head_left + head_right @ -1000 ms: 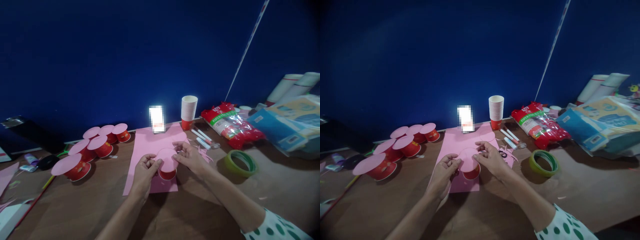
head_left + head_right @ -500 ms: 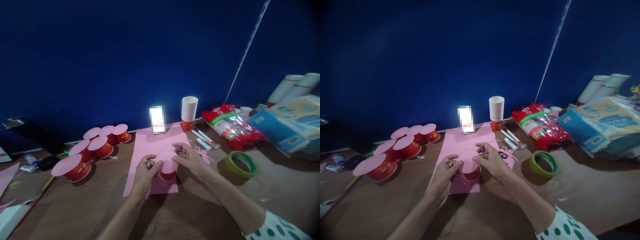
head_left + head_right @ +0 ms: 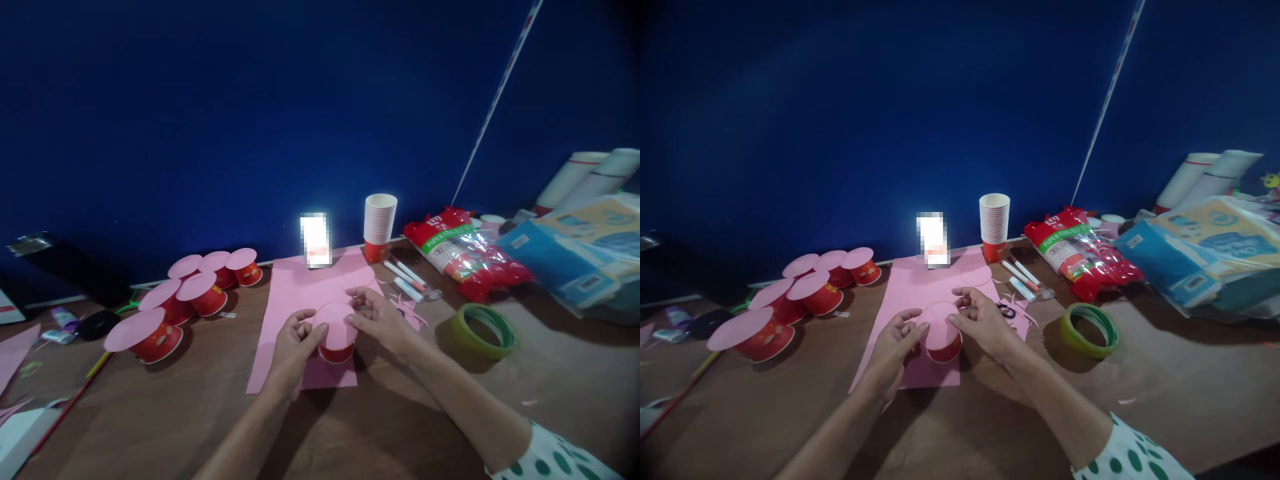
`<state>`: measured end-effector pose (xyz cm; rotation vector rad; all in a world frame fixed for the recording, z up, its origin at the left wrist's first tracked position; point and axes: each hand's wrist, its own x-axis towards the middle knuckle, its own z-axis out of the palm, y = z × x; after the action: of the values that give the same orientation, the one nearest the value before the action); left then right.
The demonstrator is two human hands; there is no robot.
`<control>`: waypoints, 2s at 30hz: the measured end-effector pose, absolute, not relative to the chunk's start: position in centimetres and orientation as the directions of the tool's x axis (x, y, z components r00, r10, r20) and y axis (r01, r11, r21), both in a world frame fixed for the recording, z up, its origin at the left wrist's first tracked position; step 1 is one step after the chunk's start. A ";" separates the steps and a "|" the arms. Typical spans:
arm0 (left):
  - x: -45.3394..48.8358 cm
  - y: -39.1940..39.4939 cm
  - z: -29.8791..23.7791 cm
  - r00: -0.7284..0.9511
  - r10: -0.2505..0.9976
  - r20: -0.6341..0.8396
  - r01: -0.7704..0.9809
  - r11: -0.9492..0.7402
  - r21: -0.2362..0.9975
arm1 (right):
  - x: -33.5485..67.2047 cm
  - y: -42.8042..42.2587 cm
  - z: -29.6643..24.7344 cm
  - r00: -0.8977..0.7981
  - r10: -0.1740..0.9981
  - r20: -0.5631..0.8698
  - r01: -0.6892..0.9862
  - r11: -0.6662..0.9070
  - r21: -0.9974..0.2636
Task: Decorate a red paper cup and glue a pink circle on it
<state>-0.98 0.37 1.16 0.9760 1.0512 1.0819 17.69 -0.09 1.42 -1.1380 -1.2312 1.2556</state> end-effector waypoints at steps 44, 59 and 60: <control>-1.1 0.2 0.7 0.209 0.960 -0.187 -0.127 0.216 0.968 | 17.4 -1.2 1.9 -0.205 0.978 -0.049 -0.078 -0.066 -0.995; -0.8 -0.3 1.6 0.190 0.976 -0.109 -0.030 0.116 0.993 | 17.5 -1.2 1.8 -0.189 0.981 -0.043 -0.031 -0.050 -0.998; -0.8 -0.3 1.5 0.190 0.976 -0.107 -0.026 0.114 0.993 | 17.5 -1.2 1.8 -0.191 0.981 -0.043 -0.037 -0.051 -0.998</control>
<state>-0.76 -0.27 1.49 1.1847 1.0946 1.0068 17.47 -1.16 1.78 -1.1166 -1.2941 1.4041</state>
